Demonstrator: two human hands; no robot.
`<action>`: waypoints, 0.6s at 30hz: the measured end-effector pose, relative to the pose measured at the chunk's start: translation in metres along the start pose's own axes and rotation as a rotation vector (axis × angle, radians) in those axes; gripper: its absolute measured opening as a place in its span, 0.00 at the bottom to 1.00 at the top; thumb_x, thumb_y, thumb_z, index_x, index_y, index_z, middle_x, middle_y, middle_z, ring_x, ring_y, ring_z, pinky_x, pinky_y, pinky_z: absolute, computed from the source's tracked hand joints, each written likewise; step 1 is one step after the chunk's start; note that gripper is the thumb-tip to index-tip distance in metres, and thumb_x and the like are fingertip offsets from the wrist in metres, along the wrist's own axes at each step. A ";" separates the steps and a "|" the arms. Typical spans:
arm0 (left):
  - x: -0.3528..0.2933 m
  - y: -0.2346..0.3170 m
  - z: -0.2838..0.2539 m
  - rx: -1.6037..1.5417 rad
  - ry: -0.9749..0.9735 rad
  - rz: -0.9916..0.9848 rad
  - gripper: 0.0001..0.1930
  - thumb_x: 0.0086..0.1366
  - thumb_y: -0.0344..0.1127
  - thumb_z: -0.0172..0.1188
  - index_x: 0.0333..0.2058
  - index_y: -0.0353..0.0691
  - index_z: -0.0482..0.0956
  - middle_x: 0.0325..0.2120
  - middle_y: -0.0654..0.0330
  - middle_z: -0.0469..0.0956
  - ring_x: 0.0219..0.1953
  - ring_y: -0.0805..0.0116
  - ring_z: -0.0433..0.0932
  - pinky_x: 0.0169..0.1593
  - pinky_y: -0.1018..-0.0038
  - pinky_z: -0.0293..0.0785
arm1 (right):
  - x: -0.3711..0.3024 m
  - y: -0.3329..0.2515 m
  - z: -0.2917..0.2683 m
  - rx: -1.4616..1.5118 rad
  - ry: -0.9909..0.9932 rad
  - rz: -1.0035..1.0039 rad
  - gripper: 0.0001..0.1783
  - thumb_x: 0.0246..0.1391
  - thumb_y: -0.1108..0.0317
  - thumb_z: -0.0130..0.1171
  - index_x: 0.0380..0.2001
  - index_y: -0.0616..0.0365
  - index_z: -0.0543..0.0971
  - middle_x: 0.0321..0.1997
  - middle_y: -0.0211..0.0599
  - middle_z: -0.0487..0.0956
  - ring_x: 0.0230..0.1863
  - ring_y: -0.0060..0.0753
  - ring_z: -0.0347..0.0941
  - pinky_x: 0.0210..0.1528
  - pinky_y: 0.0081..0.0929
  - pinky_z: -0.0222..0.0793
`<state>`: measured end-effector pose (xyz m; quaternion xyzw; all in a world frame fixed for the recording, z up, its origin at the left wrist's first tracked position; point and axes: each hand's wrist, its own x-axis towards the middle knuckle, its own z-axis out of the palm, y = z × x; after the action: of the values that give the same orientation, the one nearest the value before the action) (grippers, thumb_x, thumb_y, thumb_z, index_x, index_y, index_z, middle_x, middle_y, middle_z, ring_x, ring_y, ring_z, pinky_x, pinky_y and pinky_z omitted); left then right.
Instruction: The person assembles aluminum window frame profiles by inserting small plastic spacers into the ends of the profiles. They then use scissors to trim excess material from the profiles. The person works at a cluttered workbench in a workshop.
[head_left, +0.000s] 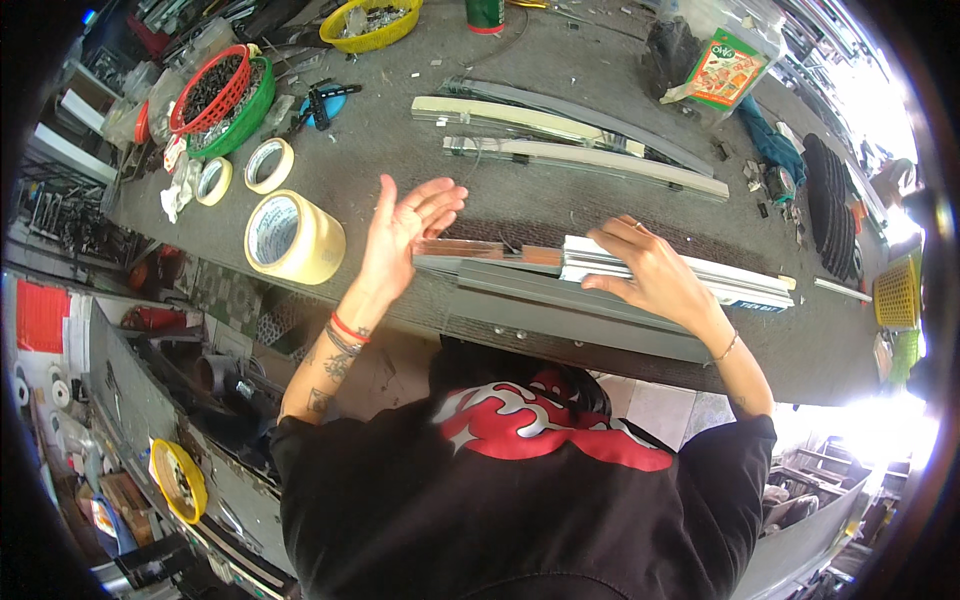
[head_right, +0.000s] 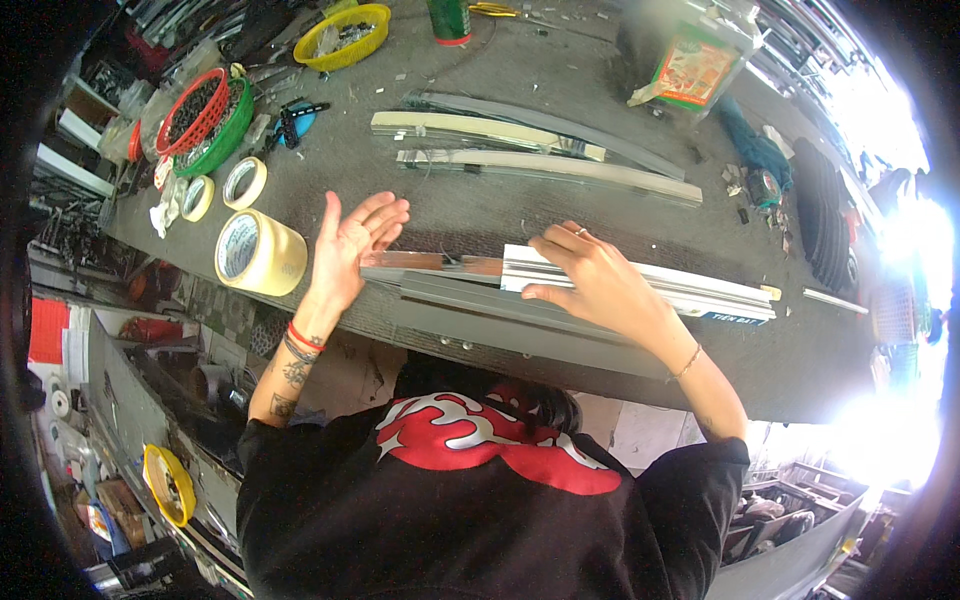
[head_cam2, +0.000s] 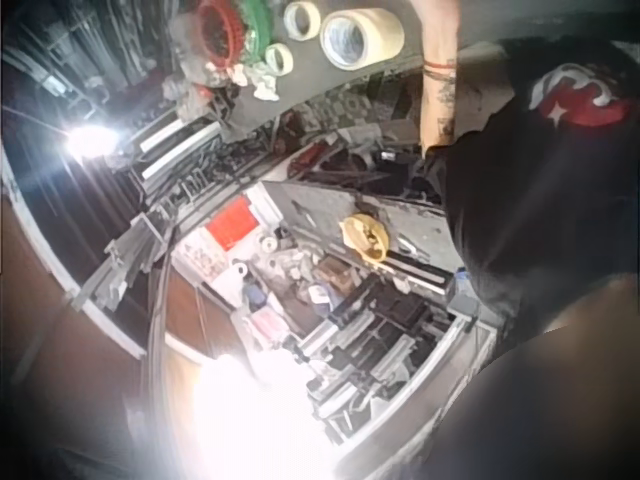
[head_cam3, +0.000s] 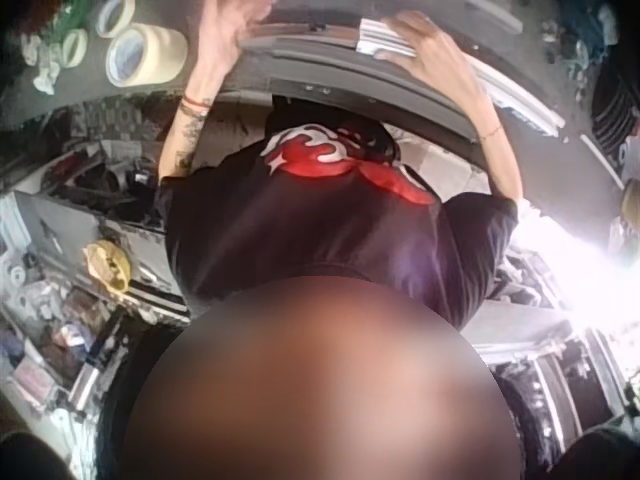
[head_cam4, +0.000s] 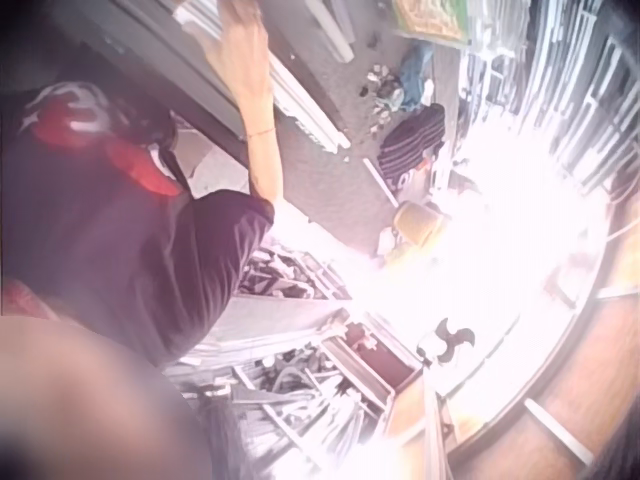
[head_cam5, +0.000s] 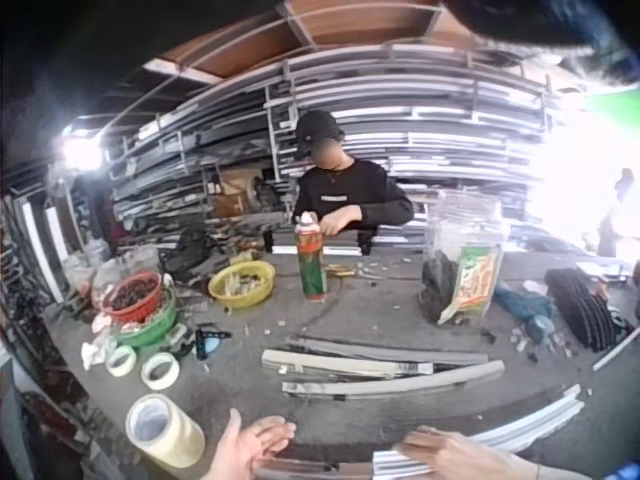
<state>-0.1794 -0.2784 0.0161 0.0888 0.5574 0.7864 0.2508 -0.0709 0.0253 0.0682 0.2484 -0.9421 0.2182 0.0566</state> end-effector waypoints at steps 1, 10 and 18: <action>0.000 0.000 0.000 -0.006 -0.018 -0.006 0.40 0.68 0.69 0.26 0.54 0.39 0.71 0.52 0.56 0.75 0.53 0.68 0.72 0.55 0.74 0.64 | 0.007 -0.004 0.004 0.002 0.011 -0.012 0.29 0.48 0.52 0.64 0.43 0.68 0.76 0.43 0.46 0.75 0.46 0.51 0.72 0.48 0.41 0.71; 0.004 0.001 0.001 -0.026 -0.142 0.026 0.32 0.72 0.62 0.28 0.48 0.46 0.77 0.50 0.63 0.77 0.52 0.73 0.70 0.55 0.73 0.61 | 0.038 -0.024 0.012 0.026 -0.063 0.103 0.30 0.47 0.52 0.65 0.45 0.67 0.76 0.44 0.46 0.75 0.47 0.51 0.72 0.48 0.40 0.71; 0.022 0.028 0.006 1.036 -0.517 0.529 0.16 0.62 0.46 0.60 0.40 0.39 0.77 0.37 0.58 0.77 0.42 0.57 0.76 0.47 0.65 0.69 | 0.038 -0.032 0.011 0.001 -0.025 0.134 0.31 0.40 0.56 0.69 0.45 0.68 0.75 0.41 0.46 0.75 0.45 0.51 0.72 0.47 0.40 0.70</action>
<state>-0.2045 -0.2697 0.0408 0.5202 0.7463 0.4034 0.0988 -0.0882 -0.0215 0.0787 0.1875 -0.9572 0.2186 0.0300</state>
